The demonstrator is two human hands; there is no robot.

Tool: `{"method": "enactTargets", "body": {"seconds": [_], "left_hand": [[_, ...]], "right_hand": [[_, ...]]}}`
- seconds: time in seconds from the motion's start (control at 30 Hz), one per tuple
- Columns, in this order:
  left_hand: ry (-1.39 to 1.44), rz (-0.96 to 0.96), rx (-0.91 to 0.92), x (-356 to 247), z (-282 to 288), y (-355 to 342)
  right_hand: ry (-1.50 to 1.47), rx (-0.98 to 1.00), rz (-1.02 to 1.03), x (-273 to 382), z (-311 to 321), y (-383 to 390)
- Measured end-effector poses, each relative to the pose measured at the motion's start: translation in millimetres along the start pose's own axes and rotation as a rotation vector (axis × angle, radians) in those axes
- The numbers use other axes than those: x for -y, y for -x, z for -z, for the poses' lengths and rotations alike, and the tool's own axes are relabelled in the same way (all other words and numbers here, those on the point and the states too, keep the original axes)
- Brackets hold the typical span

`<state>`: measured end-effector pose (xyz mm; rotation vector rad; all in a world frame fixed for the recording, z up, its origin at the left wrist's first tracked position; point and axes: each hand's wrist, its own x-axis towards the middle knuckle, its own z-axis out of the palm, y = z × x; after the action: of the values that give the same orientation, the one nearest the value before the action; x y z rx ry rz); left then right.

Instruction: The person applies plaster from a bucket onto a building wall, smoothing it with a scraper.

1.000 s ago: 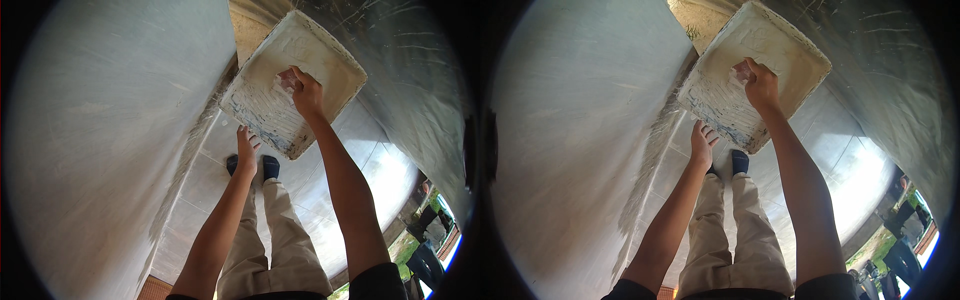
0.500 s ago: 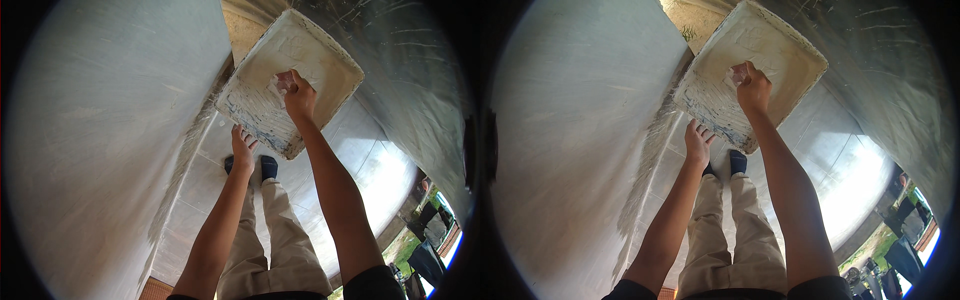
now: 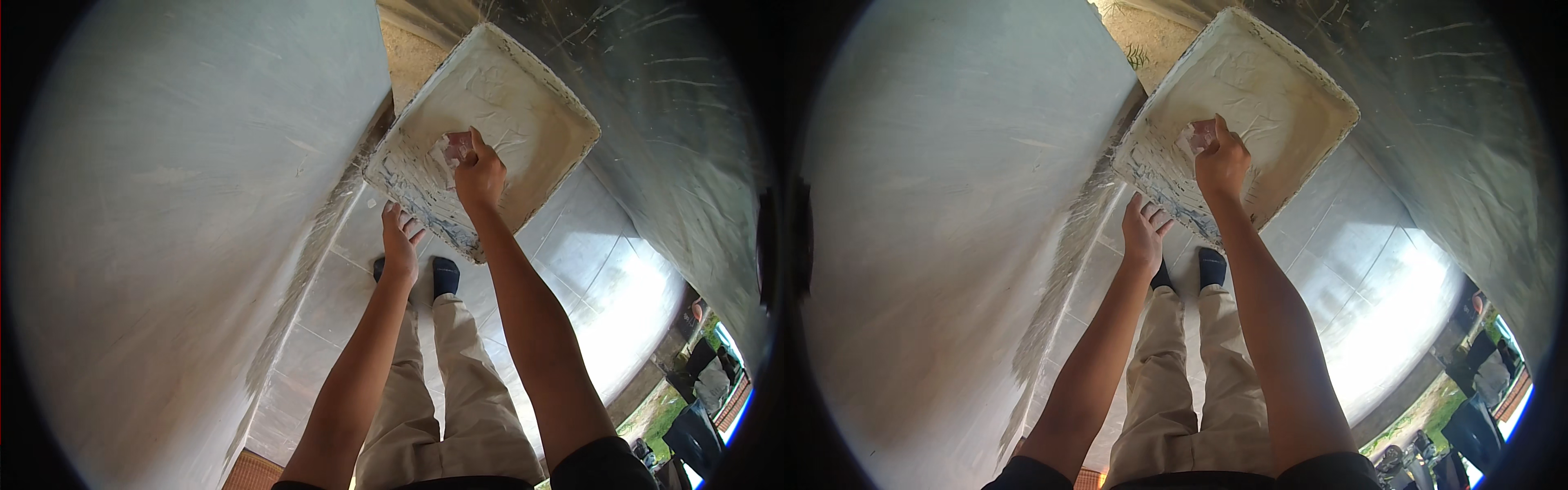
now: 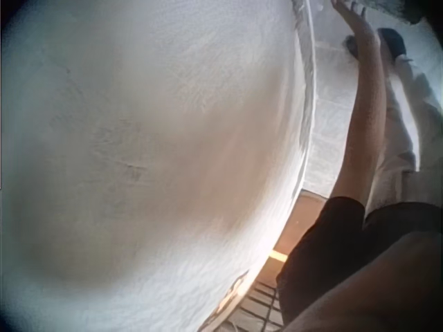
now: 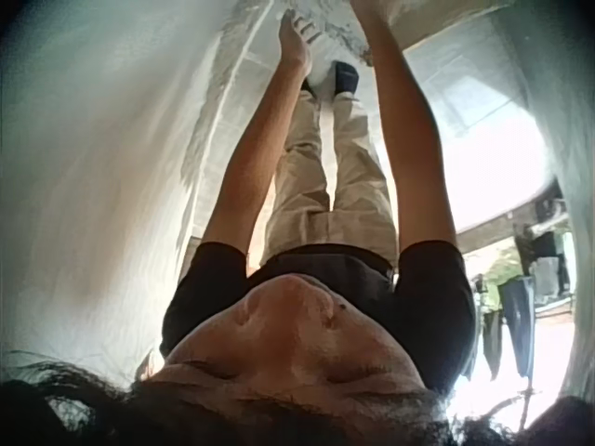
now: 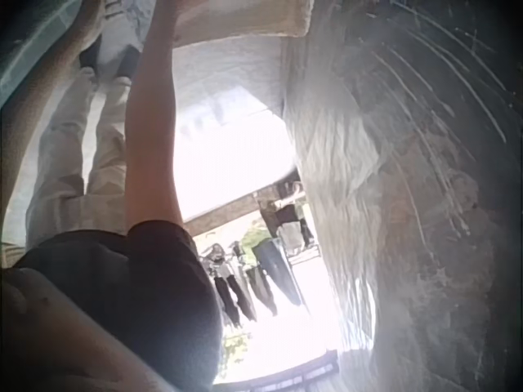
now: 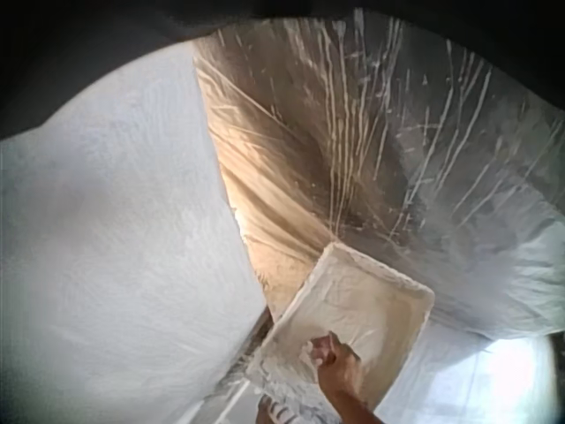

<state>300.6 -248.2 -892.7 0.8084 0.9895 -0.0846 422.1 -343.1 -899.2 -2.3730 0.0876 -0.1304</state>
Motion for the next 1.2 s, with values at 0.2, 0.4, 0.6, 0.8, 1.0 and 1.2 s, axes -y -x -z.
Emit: {"method": "enactTargets", "body": {"seconds": [0.2, 0.4, 0.6, 0.8, 1.0, 1.2], "left_hand": [[-0.166, -0.036, -0.071, -16.7, -0.1, 8.9], [-0.266, -0.049, -0.197, -29.3, -3.4, 21.3], [-0.399, -0.431, -0.109, -77.8, -27.7, 53.0], [-0.458, -0.806, -0.057, -170.5, -88.7, 145.0], [-0.534, -1.279, -0.106, -249.4, -127.8, 235.2], [-0.579, -1.671, -0.149, -311.0, -131.7, 313.3]], "right_hand": [[-0.266, 0.17, -0.395, 13.8, 16.4, 5.3], [-0.833, 0.266, -0.516, 28.3, 52.9, 9.5], [-1.218, 0.339, -0.495, 77.3, 118.0, -14.5], [-1.403, 0.377, -0.434, 164.1, 203.2, -37.0], [-1.627, 0.465, -0.202, 240.2, 262.7, -46.5], [-1.663, 0.574, 0.005, 312.5, 308.6, -36.3]]}}
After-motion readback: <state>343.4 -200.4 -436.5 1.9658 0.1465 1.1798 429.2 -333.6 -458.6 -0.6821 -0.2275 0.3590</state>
